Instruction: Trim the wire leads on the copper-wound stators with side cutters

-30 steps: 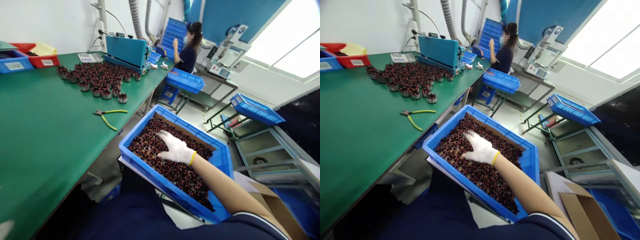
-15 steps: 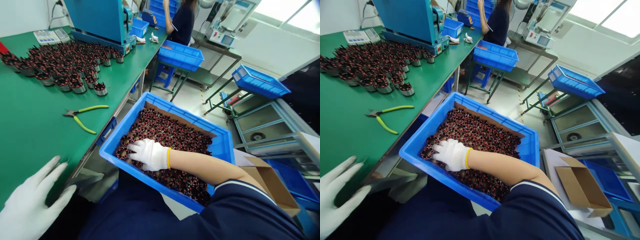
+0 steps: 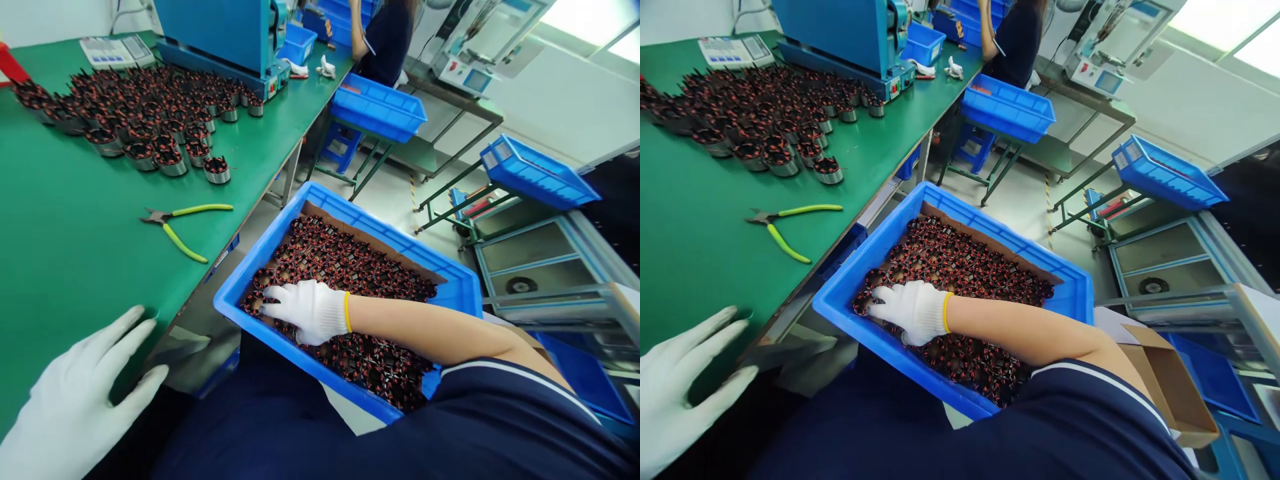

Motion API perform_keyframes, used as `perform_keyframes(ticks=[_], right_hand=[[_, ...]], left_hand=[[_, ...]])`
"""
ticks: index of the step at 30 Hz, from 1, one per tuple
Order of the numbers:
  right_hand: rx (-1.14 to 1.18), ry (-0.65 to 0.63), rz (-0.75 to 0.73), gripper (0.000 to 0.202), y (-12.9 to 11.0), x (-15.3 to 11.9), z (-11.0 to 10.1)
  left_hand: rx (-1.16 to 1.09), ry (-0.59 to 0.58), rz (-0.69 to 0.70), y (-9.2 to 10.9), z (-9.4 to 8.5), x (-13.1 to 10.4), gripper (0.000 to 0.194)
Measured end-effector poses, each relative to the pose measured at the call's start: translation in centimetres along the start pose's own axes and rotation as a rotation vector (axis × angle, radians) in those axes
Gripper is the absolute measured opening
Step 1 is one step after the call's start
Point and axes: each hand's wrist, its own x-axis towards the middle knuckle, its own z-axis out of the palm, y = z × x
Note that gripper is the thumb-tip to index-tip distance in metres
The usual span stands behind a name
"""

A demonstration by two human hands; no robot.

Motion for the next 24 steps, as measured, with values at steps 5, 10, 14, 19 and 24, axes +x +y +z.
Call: perform_keyframes(ticks=[5, 10, 14, 19, 24], right_hand=[[0.086, -0.013, 0.052, 0.083, -0.3, 0.2, -0.2], [0.024, -0.029, 0.03, 0.081, -0.3, 0.5, -0.1], [0.051, -0.042, 0.028, 0.083, 0.3, 1.0, -0.8], [0.029, -0.04, 0.104, 0.081, -0.2, 1.3, -0.9], [0.077, -0.06, 0.126, 0.083, -0.6, 1.4, -0.4]], left_hand=[[0.065, 0.005, 0.009, 0.4, -0.5, 0.4, 0.071], [0.083, 0.008, 0.053, 0.2, -0.5, 0.2, 0.072], [0.111, 0.006, 0.074, 0.3, -0.5, 0.2, 0.072], [0.107, -0.001, 0.072, 0.2, -0.5, 0.2, 0.071], [0.103, -0.004, 0.067, 0.2, -0.5, 0.0, 0.068]])
